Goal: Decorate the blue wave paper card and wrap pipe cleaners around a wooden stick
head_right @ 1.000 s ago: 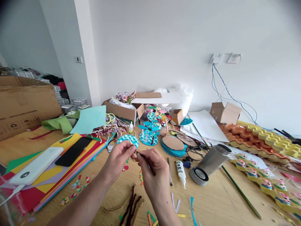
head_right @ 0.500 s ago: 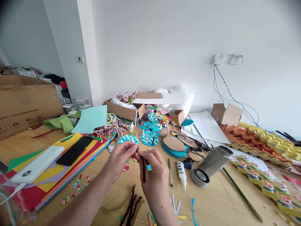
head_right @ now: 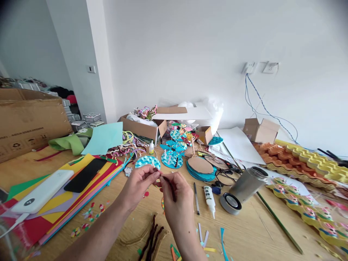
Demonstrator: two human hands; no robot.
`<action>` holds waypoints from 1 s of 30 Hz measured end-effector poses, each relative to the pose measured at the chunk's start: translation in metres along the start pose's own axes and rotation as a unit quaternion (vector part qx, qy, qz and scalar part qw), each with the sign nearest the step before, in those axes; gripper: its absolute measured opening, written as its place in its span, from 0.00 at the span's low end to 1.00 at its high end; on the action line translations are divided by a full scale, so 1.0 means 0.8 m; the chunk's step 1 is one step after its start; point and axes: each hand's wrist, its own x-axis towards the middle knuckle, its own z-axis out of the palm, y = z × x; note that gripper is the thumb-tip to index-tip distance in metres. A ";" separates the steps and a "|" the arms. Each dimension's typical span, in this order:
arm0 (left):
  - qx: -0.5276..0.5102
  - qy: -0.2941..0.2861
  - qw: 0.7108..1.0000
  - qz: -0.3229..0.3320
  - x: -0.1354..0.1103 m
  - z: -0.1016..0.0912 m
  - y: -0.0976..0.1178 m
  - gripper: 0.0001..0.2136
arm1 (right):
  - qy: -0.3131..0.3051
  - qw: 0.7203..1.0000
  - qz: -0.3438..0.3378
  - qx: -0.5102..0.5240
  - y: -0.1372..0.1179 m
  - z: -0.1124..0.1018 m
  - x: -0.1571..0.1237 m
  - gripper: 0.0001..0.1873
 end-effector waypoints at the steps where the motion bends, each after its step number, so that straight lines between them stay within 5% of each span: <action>1: 0.008 -0.003 1.000 0.007 0.000 0.000 0.000 0.12 | 0.003 1.000 0.002 -0.005 0.001 0.000 0.000 0.09; 5: 0.064 0.006 0.998 0.017 0.000 -0.001 -0.001 0.13 | 0.025 0.998 -0.025 -0.056 0.005 0.003 -0.002 0.09; 9: 0.104 0.031 0.994 0.033 -0.002 0.002 0.002 0.12 | 0.053 0.977 -0.146 -0.147 0.003 0.006 -0.005 0.06; 19: -0.043 0.037 0.998 0.000 -0.003 -0.002 0.006 0.13 | 0.025 0.896 -0.336 -0.290 0.001 0.004 -0.013 0.15; 22: -0.049 0.034 0.998 0.000 -0.002 -0.002 0.004 0.13 | 0.028 0.909 -0.321 -0.263 0.002 0.003 -0.011 0.13; 26: -0.040 0.000 0.999 0.002 -0.003 -0.001 0.007 0.11 | 0.037 0.963 -0.231 -0.133 -0.001 0.001 -0.007 0.06; 30: -0.061 -0.034 0.997 0.014 -0.003 -0.003 0.010 0.09 | 0.005 0.989 -0.144 -0.043 -0.005 -0.001 -0.002 0.05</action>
